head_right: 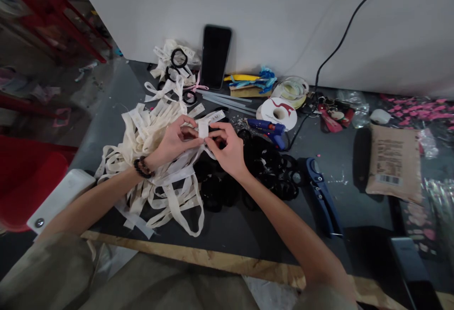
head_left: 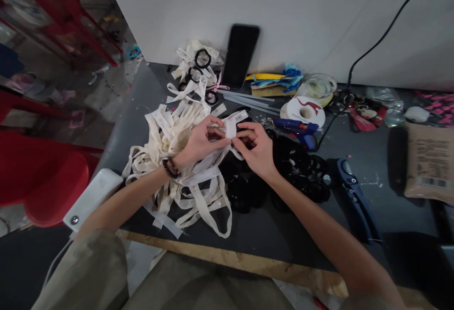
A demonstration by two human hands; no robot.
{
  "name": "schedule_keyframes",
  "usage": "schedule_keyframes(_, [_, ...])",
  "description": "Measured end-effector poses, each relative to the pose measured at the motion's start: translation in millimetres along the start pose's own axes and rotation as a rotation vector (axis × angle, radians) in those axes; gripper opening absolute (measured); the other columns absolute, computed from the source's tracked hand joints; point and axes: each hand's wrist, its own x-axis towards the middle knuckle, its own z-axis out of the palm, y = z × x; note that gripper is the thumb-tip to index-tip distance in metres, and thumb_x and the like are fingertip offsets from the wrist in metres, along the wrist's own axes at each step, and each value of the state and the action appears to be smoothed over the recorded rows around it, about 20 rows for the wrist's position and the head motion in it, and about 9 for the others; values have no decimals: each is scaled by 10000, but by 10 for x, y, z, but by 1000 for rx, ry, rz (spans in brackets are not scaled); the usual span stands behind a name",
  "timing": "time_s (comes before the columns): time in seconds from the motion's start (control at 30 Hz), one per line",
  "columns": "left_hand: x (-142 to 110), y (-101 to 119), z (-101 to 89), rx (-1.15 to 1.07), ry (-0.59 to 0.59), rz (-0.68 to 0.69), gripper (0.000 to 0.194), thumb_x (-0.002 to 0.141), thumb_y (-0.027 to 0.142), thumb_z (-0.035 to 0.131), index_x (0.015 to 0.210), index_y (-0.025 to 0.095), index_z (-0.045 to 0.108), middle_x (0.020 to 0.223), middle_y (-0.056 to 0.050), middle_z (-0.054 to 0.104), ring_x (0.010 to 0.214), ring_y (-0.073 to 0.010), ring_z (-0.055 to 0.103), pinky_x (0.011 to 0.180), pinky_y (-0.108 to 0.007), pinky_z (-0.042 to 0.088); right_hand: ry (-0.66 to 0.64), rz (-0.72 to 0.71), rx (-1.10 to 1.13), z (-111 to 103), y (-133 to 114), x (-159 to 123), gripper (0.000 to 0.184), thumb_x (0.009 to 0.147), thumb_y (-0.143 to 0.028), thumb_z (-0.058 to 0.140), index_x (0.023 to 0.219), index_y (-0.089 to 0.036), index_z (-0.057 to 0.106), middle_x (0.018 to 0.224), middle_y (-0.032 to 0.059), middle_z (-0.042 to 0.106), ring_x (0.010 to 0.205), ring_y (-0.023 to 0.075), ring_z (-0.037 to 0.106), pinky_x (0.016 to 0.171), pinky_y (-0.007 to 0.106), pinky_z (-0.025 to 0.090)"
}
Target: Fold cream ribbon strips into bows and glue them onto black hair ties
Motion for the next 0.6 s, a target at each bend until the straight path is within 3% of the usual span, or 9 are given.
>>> schedule_keyframes(0.23, [15,-35,-34,63,-16,84,428,826,478,959,915,222,628,904,-25,779,825,-146,762,778,-264,620,-8,4,-68,-12,21,20,375,935,-462,784,1223,-282,626,902,1,836,669,192,711,666,349,577])
schedule_keyframes(0.37, [34,-67,-54,105,-8,113,312,880,453,905,970,207,736,979,-65,821,897,-184,784,833,-307,646,21,16,-25,-1,17,16,396,908,-435,818,1211,-286,611,899,-6,835,694,196,722,703,348,589])
schedule_keyframes(0.6, [31,-74,-30,195,-49,151,319,857,481,919,866,202,765,850,-37,792,779,-167,708,759,-293,609,14,27,-39,-2,-14,9,369,912,-418,794,1207,-286,616,907,-11,822,681,182,699,702,347,587])
